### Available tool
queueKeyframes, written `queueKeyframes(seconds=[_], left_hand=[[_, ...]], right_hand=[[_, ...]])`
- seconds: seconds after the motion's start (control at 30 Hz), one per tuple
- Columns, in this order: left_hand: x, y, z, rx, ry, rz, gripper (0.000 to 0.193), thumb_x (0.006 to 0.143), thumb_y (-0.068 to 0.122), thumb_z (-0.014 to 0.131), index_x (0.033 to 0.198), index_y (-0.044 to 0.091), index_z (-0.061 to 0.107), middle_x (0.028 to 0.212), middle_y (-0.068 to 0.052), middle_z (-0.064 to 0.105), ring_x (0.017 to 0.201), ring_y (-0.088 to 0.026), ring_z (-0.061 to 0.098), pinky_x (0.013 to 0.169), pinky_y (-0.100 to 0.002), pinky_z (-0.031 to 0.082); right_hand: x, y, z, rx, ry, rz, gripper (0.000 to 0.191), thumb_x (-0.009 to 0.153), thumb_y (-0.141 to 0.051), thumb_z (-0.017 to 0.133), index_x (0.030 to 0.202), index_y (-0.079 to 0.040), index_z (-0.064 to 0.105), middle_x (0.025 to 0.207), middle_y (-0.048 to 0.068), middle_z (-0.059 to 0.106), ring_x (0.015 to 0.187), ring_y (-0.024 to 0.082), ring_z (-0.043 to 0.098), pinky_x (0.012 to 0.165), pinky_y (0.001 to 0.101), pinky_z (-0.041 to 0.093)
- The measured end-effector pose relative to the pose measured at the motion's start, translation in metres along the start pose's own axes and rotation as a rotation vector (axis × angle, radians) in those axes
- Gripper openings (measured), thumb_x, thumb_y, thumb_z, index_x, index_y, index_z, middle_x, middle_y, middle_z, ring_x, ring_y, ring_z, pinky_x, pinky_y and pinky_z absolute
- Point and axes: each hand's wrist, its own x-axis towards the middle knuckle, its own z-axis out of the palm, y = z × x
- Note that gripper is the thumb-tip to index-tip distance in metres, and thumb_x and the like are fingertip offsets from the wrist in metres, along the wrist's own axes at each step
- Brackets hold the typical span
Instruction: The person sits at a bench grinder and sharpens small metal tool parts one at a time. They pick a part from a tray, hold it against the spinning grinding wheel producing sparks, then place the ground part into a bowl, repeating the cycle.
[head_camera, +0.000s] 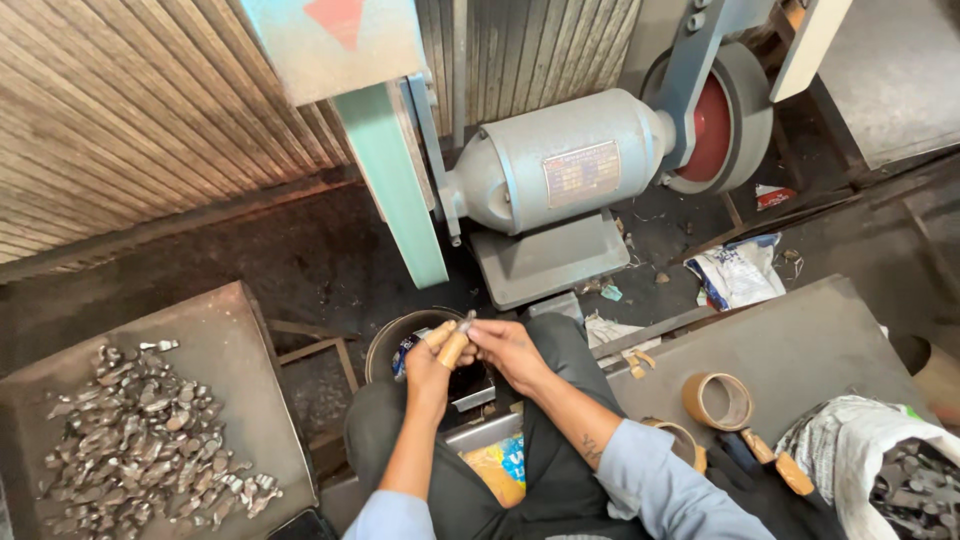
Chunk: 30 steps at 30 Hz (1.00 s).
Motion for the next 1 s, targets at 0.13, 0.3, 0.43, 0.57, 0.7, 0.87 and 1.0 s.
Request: queueKeyframes(seconds=[0.13,0.3,0.43,0.57,0.7,0.87,1.0], left_hand=[[0.032,0.009,0.002,-0.136,-0.039,-0.037,0.032,0.098,0.012,0.063,0.127,-0.001,0.065,0.106,-0.01,0.075,0.085,-0.015,0.073,0.073,-0.028,0.06],[0.067,0.013,0.003,0.035,0.034,-0.014,0.031,0.1,0.012,0.062,0.127,-0.002,0.067,0.096,-0.012,0.075,0.081,-0.018,0.073,0.067,-0.029,0.056],[0.079,0.004,0.003,-0.02,0.037,0.071,0.025,0.1,0.011,0.062,0.119,-0.002,0.07,0.093,-0.008,0.074,0.08,-0.016,0.071,0.067,-0.027,0.056],[0.082,-0.006,0.005,0.005,0.078,0.138,0.019,0.101,0.013,0.064,0.111,0.0,0.073,0.09,-0.005,0.075,0.077,-0.013,0.069,0.063,-0.025,0.051],[0.087,-0.009,0.009,-0.017,0.117,0.109,0.019,0.1,0.015,0.065,0.11,0.001,0.074,0.088,-0.004,0.074,0.074,-0.012,0.067,0.062,-0.026,0.051],[0.075,0.009,0.016,0.008,0.085,0.18,0.024,0.1,0.016,0.066,0.118,0.002,0.074,0.089,-0.004,0.073,0.074,-0.011,0.065,0.061,-0.026,0.049],[0.024,0.047,-0.028,0.687,0.136,0.474,0.036,0.093,0.027,0.075,0.118,0.001,0.072,0.097,-0.015,0.078,0.08,-0.021,0.076,0.072,-0.033,0.059]], right_hand=[[0.034,-0.009,0.0,-0.078,0.083,-0.076,0.025,0.103,-0.013,0.063,0.12,0.003,0.072,0.091,0.002,0.07,0.077,0.008,0.062,0.069,0.0234,0.049],[0.068,-0.009,0.01,-0.131,0.202,-0.156,0.023,0.1,-0.011,0.064,0.117,0.003,0.072,0.094,0.003,0.074,0.079,0.009,0.065,0.072,0.0241,0.053],[0.077,-0.008,0.016,-0.013,0.205,-0.158,0.02,0.102,-0.012,0.064,0.112,0.004,0.071,0.089,0.005,0.072,0.075,0.01,0.063,0.067,0.0272,0.052],[0.079,-0.008,0.017,-0.027,0.232,-0.14,0.021,0.102,-0.013,0.064,0.111,0.004,0.073,0.087,0.005,0.07,0.074,0.009,0.06,0.066,0.0271,0.052],[0.086,-0.005,0.013,-0.043,0.268,-0.114,0.021,0.099,-0.011,0.064,0.112,0.002,0.074,0.088,0.005,0.071,0.072,0.011,0.062,0.065,0.0284,0.053],[0.084,0.007,-0.001,-0.134,0.166,-0.214,0.02,0.1,-0.013,0.067,0.109,0.005,0.072,0.088,0.009,0.074,0.074,0.018,0.067,0.066,0.0325,0.055],[0.06,0.012,-0.01,-0.615,0.179,-0.189,0.029,0.099,-0.021,0.071,0.114,0.004,0.074,0.098,0.004,0.076,0.09,0.01,0.066,0.082,0.0256,0.053]])
